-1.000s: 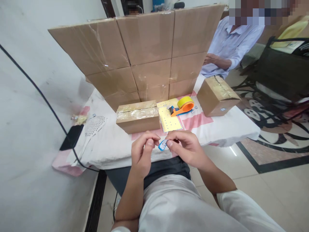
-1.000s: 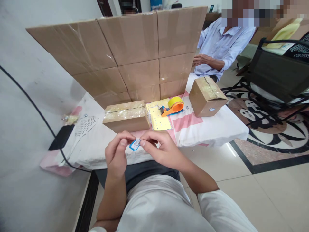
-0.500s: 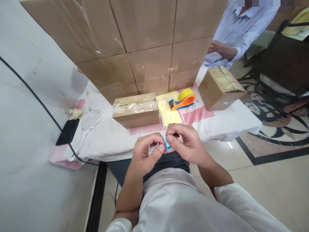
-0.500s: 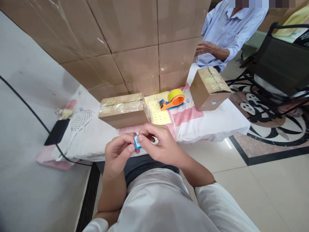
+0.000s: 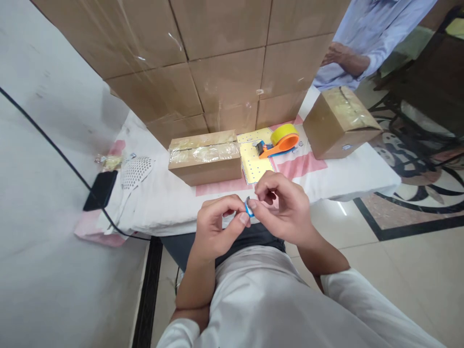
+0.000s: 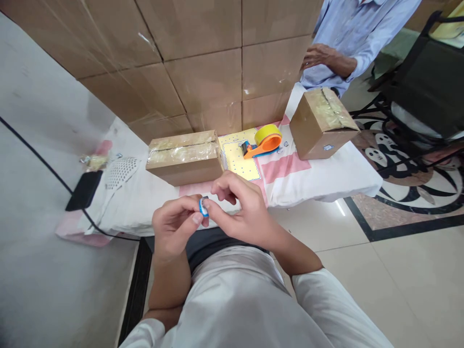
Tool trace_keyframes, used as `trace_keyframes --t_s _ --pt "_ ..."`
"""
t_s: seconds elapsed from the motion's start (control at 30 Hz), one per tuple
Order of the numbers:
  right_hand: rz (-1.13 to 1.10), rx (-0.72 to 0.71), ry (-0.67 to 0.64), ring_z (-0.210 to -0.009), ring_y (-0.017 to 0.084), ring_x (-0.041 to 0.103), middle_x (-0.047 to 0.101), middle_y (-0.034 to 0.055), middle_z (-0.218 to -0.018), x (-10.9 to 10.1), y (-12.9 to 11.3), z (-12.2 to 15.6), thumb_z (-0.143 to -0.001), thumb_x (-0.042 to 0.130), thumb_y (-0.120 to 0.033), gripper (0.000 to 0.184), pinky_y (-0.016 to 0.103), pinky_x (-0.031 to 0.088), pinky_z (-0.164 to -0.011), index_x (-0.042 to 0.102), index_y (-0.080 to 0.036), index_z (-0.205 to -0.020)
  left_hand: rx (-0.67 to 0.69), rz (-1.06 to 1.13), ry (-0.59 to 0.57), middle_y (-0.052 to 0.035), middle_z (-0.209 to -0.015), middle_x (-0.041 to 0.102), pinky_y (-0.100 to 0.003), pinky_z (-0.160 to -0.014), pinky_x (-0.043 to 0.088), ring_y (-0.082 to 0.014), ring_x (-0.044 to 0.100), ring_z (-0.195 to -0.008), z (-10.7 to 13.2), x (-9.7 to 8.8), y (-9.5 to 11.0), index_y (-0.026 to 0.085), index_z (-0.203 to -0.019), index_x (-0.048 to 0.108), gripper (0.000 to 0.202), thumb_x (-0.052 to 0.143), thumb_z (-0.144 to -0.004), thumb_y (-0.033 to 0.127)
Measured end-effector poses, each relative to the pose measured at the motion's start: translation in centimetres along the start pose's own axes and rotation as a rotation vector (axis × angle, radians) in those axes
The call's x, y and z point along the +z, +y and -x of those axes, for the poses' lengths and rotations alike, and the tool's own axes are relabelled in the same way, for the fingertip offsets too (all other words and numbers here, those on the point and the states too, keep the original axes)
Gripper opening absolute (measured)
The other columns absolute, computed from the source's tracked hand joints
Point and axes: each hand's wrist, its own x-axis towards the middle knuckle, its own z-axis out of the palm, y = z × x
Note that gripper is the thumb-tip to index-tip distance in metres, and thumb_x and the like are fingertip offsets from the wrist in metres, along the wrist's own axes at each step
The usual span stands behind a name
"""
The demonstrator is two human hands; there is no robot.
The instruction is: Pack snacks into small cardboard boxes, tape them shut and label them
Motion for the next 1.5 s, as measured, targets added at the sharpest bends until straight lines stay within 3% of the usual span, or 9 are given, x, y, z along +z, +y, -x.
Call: trace_keyframes --t_s 0.07,0.17,0.23,0.37,0.5,0.9,1.13,1.37,1.5 --pt "0.068 -0.141 0.046 -0.065 0.013 0.051 0.058 -0.0008 -0.076 -0.1 0.3 0.2 -0.087 0.07 -0.016 0.012 0.028 0.042 -0.058 0.061 -0.022 -0.09 0.012 -0.01 0.01 0.0001 -0.069 0.067 -0.026 -0.059 0.044 -0.0116 0.059 -0.061 0.0 0.0 0.0 0.02 -0.087 0.065 0.009 0.064 -0.097 0.021" --pt "0.175 -0.304 -0.012 -0.065 0.014 0.056 0.062 0.001 -0.076 -0.7 0.5 0.2 -0.088 0.069 -0.018 0.007 0.03 0.045 -0.058 0.066 -0.023 -0.091 0.036 -0.049 0.033 0.0006 -0.07 0.066 -0.025 -0.06 0.045 -0.0111 0.06 -0.061 -0.1 0.1 0.0 0.019 -0.089 0.065 0.008 0.064 -0.097 0.019" --pt "0.254 -0.324 -0.102 -0.065 0.015 0.057 0.064 0.0018 -0.078 -1.4 0.3 -0.1 -0.09 0.068 -0.021 0.005 0.03 0.046 -0.058 0.069 -0.024 -0.093 0.087 -0.14 0.059 0.0004 -0.071 0.066 -0.025 -0.061 0.046 -0.0115 0.06 -0.062 -0.1 0.0 0.1 0.019 -0.089 0.065 0.008 0.063 -0.097 0.019" --pt "0.381 -0.279 -0.308 -0.071 0.016 0.06 0.066 0.0036 -0.084 -2.5 -1.4 -1.4 -0.094 0.064 -0.023 0.006 0.031 0.046 -0.061 0.069 -0.023 -0.098 0.266 -0.526 0.131 -0.001 -0.075 0.067 -0.026 -0.064 0.045 -0.0127 0.058 -0.066 0.1 -0.1 1.1 0.02 -0.094 0.065 0.006 0.064 -0.096 0.014" --pt "0.445 -0.259 -0.399 -0.07 0.016 0.059 0.064 0.0036 -0.084 -2.7 -3.5 -2.6 -0.097 0.058 -0.018 0.01 0.03 0.045 -0.06 0.067 -0.022 -0.097 0.353 -0.734 0.175 -0.0032 -0.076 0.068 -0.029 -0.065 0.042 -0.0145 0.056 -0.067 0.6 0.0 2.5 0.019 -0.097 0.064 0.014 0.066 -0.091 0.007" --pt "0.45 -0.196 -0.475 -0.071 0.015 0.059 0.062 0.0032 -0.084 -2.5 -5.0 -2.9 -0.095 0.054 -0.012 0.015 0.028 0.045 -0.059 0.066 -0.021 -0.096 0.392 -0.904 0.175 -0.0044 -0.075 0.069 -0.031 -0.065 0.041 -0.0159 0.059 -0.068 1.3 0.0 3.5 0.019 -0.096 0.066 0.013 0.064 -0.092 0.007" --pt "0.377 -0.117 -0.443 -0.067 0.014 0.056 0.06 0.0014 -0.08 -2.1 -5.2 -3.0 -0.094 0.054 -0.01 0.017 0.027 0.044 -0.058 0.066 -0.022 -0.094 0.447 -0.989 0.166 -0.0044 -0.078 0.07 -0.032 -0.065 0.041 -0.0169 0.06 -0.067 1.4 -0.3 3.4 0.019 -0.1 0.067 0.015 0.064 -0.091 0.007" --pt "0.304 -0.11 -0.378 -0.066 0.012 0.053 0.059 0.0005 -0.081 -1.6 -5.0 -2.8 -0.093 0.056 -0.01 0.015 0.026 0.045 -0.06 0.064 -0.022 -0.092 0.422 -0.918 0.191 -0.0037 -0.075 0.067 -0.032 -0.065 0.04 -0.0158 0.058 -0.068 1.4 -0.1 3.6 0.02 -0.097 0.066 0.013 0.063 -0.093 0.008" --pt "0.266 -0.123 -0.378 -0.067 0.013 0.054 0.059 0.0009 -0.081 -1.6 -4.8 -2.7 -0.095 0.058 -0.013 0.011 0.026 0.046 -0.061 0.064 -0.022 -0.092 0.332 -0.755 0.172 -0.0034 -0.078 0.066 -0.031 -0.067 0.043 -0.0154 0.057 -0.072 1.3 0.0 3.7 0.019 -0.095 0.061 0.012 0.063 -0.092 0.008"
